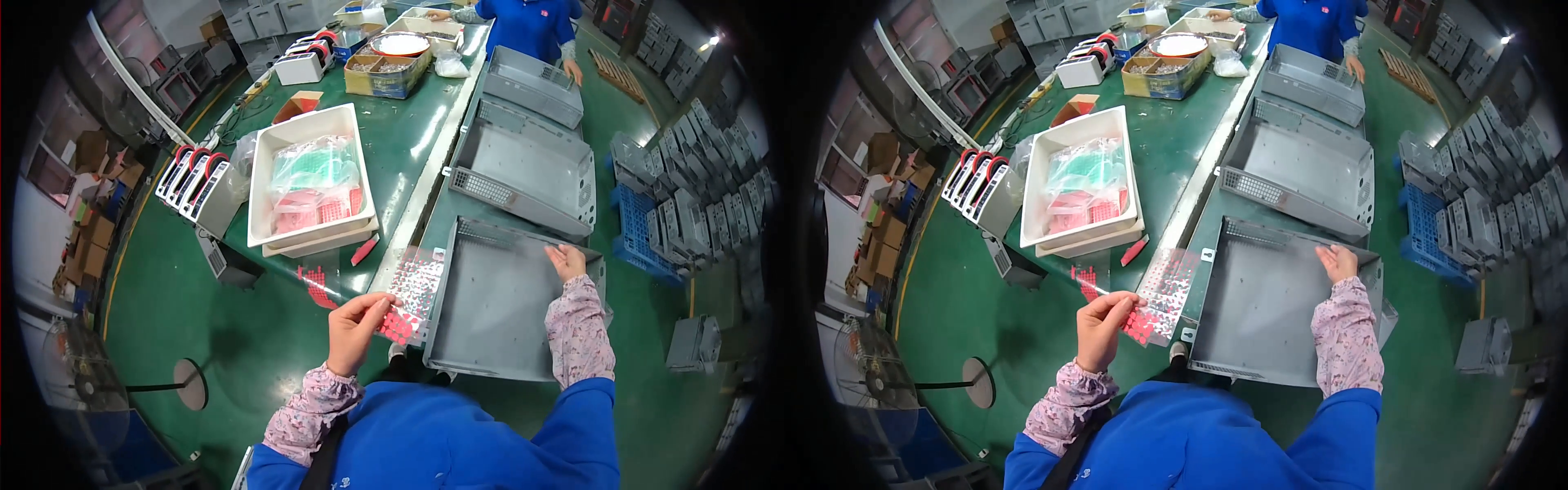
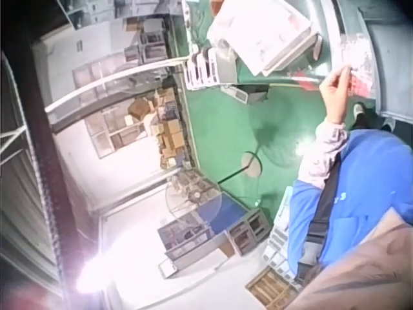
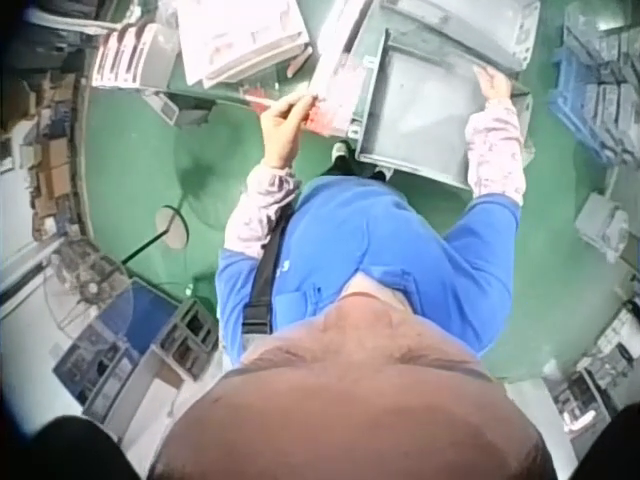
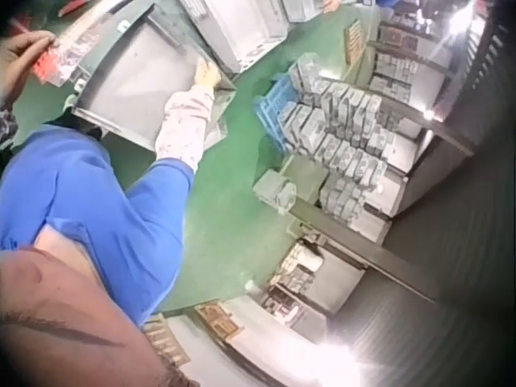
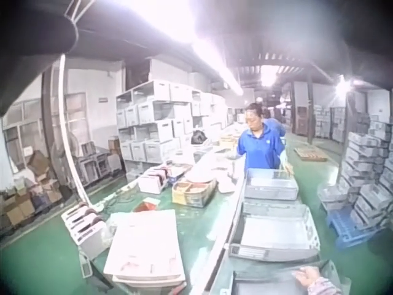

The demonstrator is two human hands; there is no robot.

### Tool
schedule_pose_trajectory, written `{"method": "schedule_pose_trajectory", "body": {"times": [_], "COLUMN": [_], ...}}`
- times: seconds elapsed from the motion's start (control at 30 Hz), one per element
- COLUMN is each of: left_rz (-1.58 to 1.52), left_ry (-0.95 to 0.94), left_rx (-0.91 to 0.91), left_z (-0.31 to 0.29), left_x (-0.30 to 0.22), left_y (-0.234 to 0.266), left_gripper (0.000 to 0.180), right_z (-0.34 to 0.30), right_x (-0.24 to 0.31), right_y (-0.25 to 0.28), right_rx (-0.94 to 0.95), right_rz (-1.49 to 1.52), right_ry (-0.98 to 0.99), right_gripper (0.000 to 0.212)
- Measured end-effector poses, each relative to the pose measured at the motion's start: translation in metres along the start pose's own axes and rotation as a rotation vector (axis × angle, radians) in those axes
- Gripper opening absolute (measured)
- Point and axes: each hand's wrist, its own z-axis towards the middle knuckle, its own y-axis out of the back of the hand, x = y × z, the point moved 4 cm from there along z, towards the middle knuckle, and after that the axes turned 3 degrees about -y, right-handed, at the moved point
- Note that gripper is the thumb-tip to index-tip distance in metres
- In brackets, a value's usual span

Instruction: The person applies protective red mesh labels to metal computer chassis components by hand.

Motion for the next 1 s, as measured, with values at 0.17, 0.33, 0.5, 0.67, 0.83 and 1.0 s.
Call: {"method": "schedule_pose_trajectory", "body": {"times": [0.17,0.33,0.5,0.67,0.83,1.0], "left_rz": [0.397,0.999,0.688,0.306,0.255,0.513], "left_ry": [-0.02,0.104,0.231,0.204,0.138,0.084], "left_rx": [-0.2,-0.15,-0.222,-0.187,-0.217,-0.27], "left_z": [-0.005,-0.038,-0.051,-0.055,-0.065,-0.067], "left_x": [0.038,0.101,0.086,0.06,0.061,0.069], "left_y": [0.057,0.13,0.093,0.045,0.054,0.069], "left_gripper": [0.014,0.016,0.022,0.017,0.016,0.014], "right_z": [-0.114,-0.22,-0.285,-0.304,-0.305,-0.303], "right_x": [-0.021,-0.108,-0.172,-0.195,-0.207,-0.217], "right_y": [-0.047,-0.09,-0.153,-0.175,-0.181,-0.188], "right_rx": [0.249,0.742,1.1,1.085,1.055,1.087], "right_rz": [-0.446,-1.0,-0.969,-0.67,-0.698,-0.969], "right_ry": [0.05,0.267,0.387,0.059,-0.071,0.343], "right_gripper": [0.017,0.015,0.015,0.017,0.014,0.013]}}
